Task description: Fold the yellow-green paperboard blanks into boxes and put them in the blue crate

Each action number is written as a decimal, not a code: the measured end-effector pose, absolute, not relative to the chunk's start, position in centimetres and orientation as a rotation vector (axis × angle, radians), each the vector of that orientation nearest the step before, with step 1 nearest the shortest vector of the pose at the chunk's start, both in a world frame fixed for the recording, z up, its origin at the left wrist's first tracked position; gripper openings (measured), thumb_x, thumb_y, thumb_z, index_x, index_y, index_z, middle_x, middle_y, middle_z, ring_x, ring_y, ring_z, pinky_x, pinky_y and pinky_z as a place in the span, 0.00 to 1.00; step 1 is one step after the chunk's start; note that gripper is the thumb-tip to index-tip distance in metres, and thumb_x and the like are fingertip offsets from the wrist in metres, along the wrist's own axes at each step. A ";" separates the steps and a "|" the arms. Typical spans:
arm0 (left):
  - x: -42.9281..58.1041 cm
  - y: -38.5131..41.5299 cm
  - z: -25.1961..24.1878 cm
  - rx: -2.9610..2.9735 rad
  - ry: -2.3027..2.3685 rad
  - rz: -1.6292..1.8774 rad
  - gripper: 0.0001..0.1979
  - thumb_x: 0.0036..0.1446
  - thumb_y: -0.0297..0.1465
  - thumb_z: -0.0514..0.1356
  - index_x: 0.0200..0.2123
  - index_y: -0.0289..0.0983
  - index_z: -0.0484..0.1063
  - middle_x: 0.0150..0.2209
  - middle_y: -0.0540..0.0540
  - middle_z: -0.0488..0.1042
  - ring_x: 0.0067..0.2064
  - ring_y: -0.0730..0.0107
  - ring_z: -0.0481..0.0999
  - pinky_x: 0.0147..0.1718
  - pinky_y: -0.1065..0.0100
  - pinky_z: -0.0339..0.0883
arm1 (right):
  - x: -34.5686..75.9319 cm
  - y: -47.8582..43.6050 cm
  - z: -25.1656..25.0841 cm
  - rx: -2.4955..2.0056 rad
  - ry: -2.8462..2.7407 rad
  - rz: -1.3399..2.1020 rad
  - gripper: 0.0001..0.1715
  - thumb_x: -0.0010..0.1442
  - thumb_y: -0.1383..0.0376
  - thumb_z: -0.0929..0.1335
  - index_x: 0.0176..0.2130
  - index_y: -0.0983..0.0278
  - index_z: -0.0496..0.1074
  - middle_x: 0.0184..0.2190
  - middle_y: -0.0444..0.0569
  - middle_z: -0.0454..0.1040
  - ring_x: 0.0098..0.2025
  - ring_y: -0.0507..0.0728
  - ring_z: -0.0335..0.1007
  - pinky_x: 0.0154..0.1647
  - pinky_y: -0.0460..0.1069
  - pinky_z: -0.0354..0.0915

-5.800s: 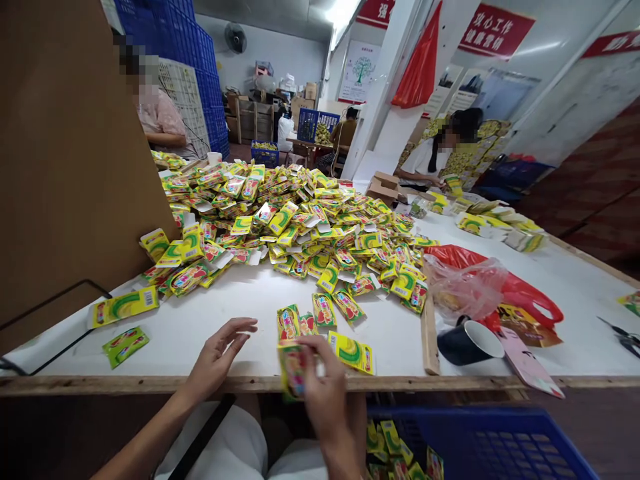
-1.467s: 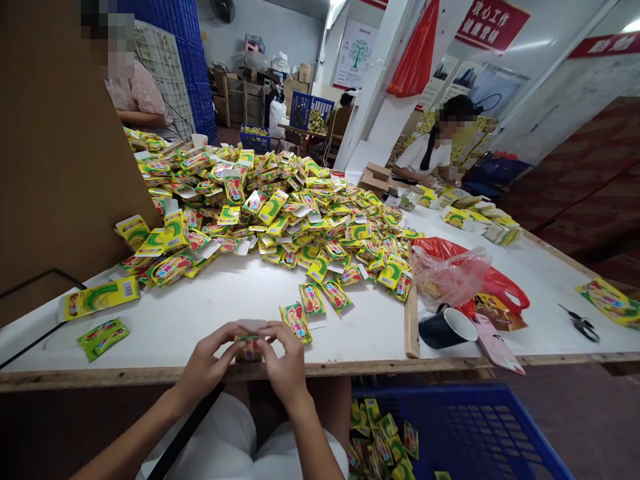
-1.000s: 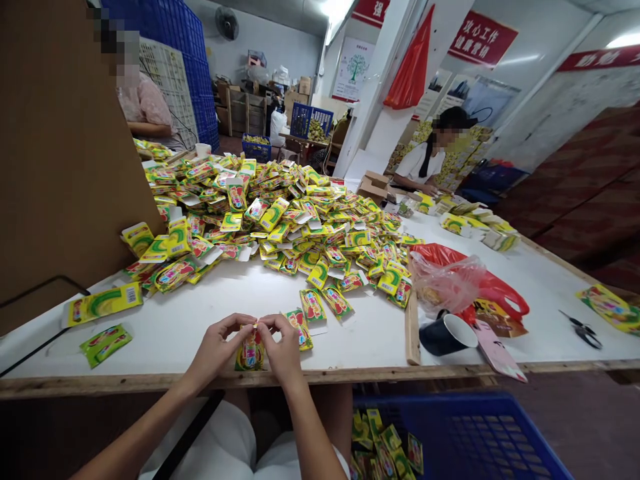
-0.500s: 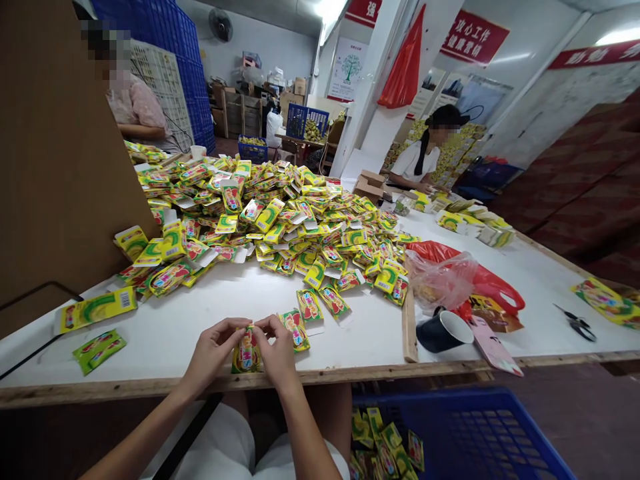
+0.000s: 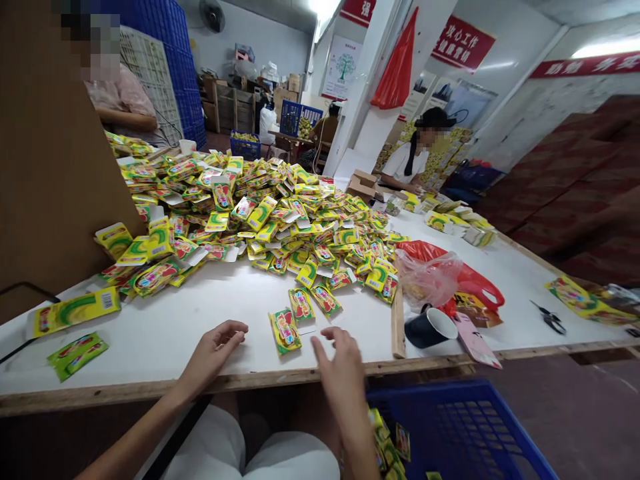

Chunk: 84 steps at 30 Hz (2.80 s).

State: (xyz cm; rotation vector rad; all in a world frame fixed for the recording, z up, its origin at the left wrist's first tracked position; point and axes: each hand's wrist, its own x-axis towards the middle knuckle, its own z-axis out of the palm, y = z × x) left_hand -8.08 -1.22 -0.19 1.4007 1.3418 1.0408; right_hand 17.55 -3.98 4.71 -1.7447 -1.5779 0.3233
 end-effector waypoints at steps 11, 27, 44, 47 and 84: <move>-7.3 -0.3 -2.1 1.305 1.286 1.068 0.18 0.52 0.35 0.60 0.46 0.36 0.65 0.37 0.44 0.76 0.38 0.65 0.76 0.38 0.63 0.70 | 8.0 -2.9 -1.9 -1.483 -1.510 0.809 0.21 0.45 0.69 0.71 0.41 0.59 0.68 0.31 0.47 0.73 0.31 0.60 0.70 0.33 0.51 0.65; -7.6 -2.0 0.2 1.223 1.004 1.159 0.21 0.57 0.34 0.56 0.52 0.43 0.55 0.46 0.45 0.70 0.39 0.66 0.77 0.36 0.66 0.71 | 7.9 -2.5 -0.6 -1.179 -1.352 1.124 0.29 0.53 0.70 0.66 0.54 0.59 0.56 0.35 0.44 0.73 0.30 0.51 0.68 0.33 0.46 0.65; -7.3 -1.4 0.2 1.468 1.099 1.219 0.12 0.58 0.29 0.53 0.46 0.39 0.65 0.47 0.43 0.74 0.48 0.65 0.73 0.48 0.62 0.66 | 7.1 -0.1 -0.2 -1.049 -1.352 0.971 0.11 0.57 0.65 0.66 0.42 0.62 0.69 0.35 0.48 0.75 0.37 0.55 0.71 0.40 0.49 0.67; -7.2 -1.3 0.6 1.549 1.177 1.209 0.07 0.58 0.32 0.55 0.37 0.37 0.71 0.42 0.44 0.75 0.45 0.64 0.74 0.46 0.63 0.66 | 7.1 -0.5 0.1 -1.081 -1.433 0.950 0.07 0.58 0.63 0.66 0.37 0.63 0.73 0.34 0.49 0.76 0.37 0.55 0.71 0.39 0.49 0.66; -24.5 12.5 1.6 1.633 2.535 0.713 0.34 0.51 0.53 0.53 0.57 0.40 0.63 0.59 0.35 0.55 0.57 0.39 0.57 0.51 0.47 0.54 | 25.1 -9.3 1.7 -1.822 -1.235 0.592 0.24 0.49 0.46 0.68 0.36 0.61 0.76 0.37 0.52 0.79 0.42 0.64 0.74 0.43 0.50 0.68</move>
